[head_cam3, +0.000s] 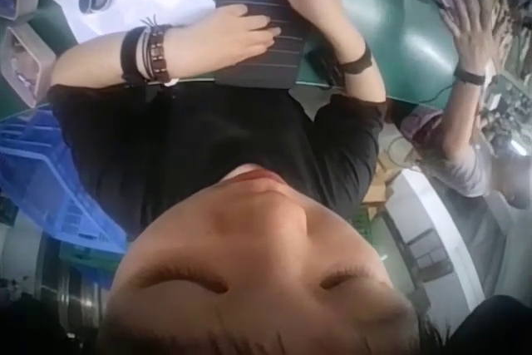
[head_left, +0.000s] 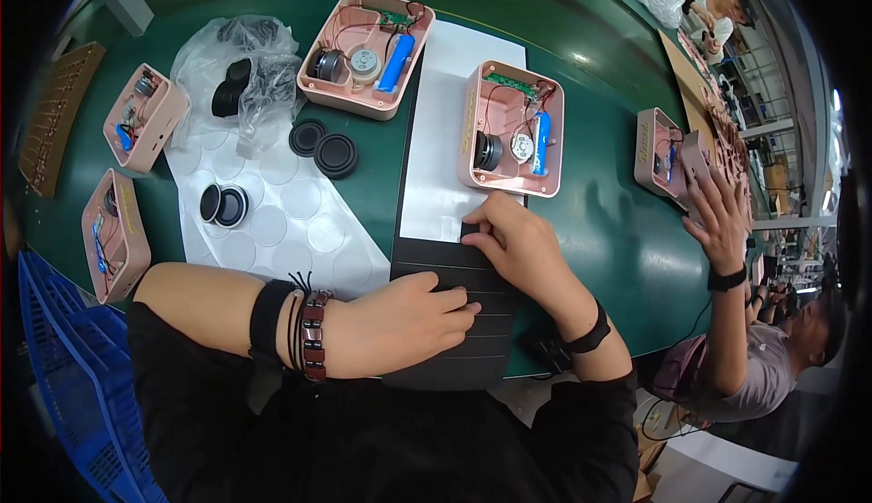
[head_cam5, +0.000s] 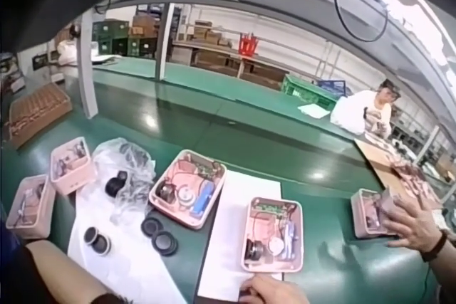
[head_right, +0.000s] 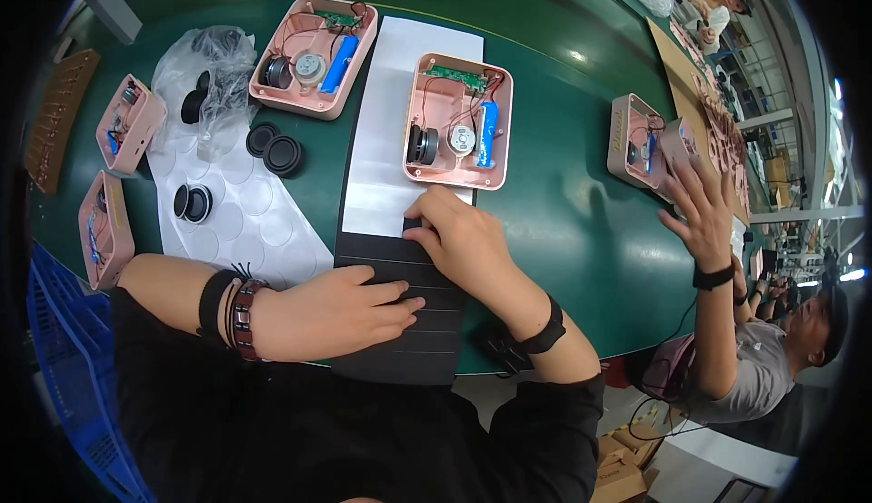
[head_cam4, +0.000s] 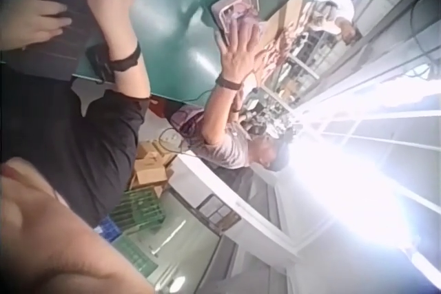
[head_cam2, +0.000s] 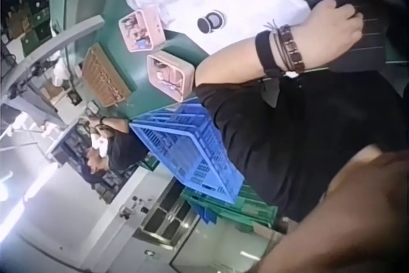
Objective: Assembling electronic components by placing a PCB and wiring into a plastic casing.
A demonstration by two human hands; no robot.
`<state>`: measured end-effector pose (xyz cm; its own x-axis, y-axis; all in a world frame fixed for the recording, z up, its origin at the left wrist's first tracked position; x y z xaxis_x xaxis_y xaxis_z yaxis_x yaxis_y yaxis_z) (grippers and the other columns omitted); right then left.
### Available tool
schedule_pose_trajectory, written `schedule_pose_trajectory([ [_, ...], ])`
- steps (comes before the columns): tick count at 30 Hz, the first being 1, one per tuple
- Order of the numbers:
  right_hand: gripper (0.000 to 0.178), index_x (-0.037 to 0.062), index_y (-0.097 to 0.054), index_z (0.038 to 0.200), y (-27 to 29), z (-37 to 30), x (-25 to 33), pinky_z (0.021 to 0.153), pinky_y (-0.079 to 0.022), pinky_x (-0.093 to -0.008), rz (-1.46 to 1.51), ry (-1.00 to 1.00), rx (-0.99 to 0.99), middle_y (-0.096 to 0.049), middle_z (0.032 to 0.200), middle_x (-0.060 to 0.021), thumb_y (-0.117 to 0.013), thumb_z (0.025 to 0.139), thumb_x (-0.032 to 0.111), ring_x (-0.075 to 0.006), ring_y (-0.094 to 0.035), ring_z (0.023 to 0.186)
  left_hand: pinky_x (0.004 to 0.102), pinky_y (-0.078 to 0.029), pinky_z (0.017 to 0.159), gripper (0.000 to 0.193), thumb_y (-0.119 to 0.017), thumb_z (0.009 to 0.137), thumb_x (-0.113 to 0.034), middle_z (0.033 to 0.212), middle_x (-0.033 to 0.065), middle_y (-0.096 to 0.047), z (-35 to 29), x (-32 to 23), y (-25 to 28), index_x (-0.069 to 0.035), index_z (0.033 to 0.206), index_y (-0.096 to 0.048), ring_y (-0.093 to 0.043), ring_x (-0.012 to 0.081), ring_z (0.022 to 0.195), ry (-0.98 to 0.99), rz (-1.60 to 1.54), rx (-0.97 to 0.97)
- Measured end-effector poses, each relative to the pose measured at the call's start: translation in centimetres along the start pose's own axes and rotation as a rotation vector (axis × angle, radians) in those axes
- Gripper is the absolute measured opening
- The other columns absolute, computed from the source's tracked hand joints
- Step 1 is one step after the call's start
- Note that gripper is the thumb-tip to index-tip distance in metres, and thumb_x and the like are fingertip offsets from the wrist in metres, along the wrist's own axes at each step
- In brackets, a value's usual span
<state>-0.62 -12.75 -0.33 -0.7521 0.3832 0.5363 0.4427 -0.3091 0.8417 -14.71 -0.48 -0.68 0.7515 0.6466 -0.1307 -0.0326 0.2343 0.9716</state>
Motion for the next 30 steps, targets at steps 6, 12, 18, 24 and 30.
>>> schedule_pose_trajectory([
  [6,0.019,0.0061,-0.060,0.091,-0.2,0.1,-0.3,0.059,-0.047,-0.0346,-0.039,0.061,0.030,-0.056,0.081,-0.0074,-0.072,0.077,0.005,-0.0259,-0.060,0.071,0.0247,-0.041,0.071,0.028,-0.057,0.084,-0.020,0.125,0.0008,-0.056,0.2,0.2,0.4,-0.008,0.108,-0.061,-0.051,0.0147,0.104,-0.011,0.010,0.054],
  [12,0.019,0.0046,-0.058,0.088,-0.1,-0.9,0.2,0.059,-0.047,-0.0340,-0.048,0.084,-0.082,-0.056,0.083,-0.0072,-0.072,0.075,0.003,-0.0254,-0.060,0.070,0.0259,-0.042,0.080,0.033,-0.056,0.085,-0.021,0.135,0.0029,-0.053,0.4,0.0,1.0,-0.010,0.116,-0.059,-0.050,0.0154,0.115,0.009,-0.022,0.177],
  [18,0.021,0.0034,-0.056,0.085,-0.5,-0.9,-0.1,0.059,-0.047,-0.0338,0.024,0.052,-0.101,-0.055,0.084,-0.0071,-0.073,0.074,0.001,-0.0248,-0.060,0.072,0.0254,-0.042,0.079,0.033,-0.056,0.085,-0.023,0.135,0.0024,-0.053,0.4,0.1,1.2,-0.011,0.116,-0.059,-0.051,0.0146,0.112,-0.001,-0.020,0.186],
  [24,0.021,0.0042,-0.055,0.084,1.3,-1.4,0.1,0.060,-0.046,-0.0321,0.144,0.374,-0.436,-0.055,0.083,-0.0079,-0.069,0.073,-0.007,-0.0252,-0.056,0.068,0.0255,-0.043,0.078,0.035,-0.061,0.082,-0.024,0.133,0.0021,-0.054,0.6,0.6,0.8,-0.011,0.114,-0.060,-0.050,0.0149,0.111,-0.011,-0.069,0.162],
  [30,0.046,0.0030,-0.051,0.120,7.5,0.9,-2.8,0.072,-0.047,-0.0304,-0.007,0.477,-0.687,-0.059,0.087,-0.0098,-0.065,0.076,-0.007,-0.0226,-0.057,0.083,0.0284,-0.045,0.073,0.037,-0.069,0.076,-0.026,0.116,0.0043,-0.059,2.2,2.4,2.2,-0.011,0.108,-0.059,-0.054,0.0180,0.101,-0.062,-0.270,0.261],
])
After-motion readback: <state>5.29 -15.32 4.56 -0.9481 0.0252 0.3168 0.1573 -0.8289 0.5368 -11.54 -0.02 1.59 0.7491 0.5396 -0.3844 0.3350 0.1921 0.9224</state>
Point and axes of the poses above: each hand's wrist, its own z-axis towards the middle knuckle, its own y-axis out of the back of the hand, x = y × z, the point moved 2 cm from there along z, towards the middle knuckle
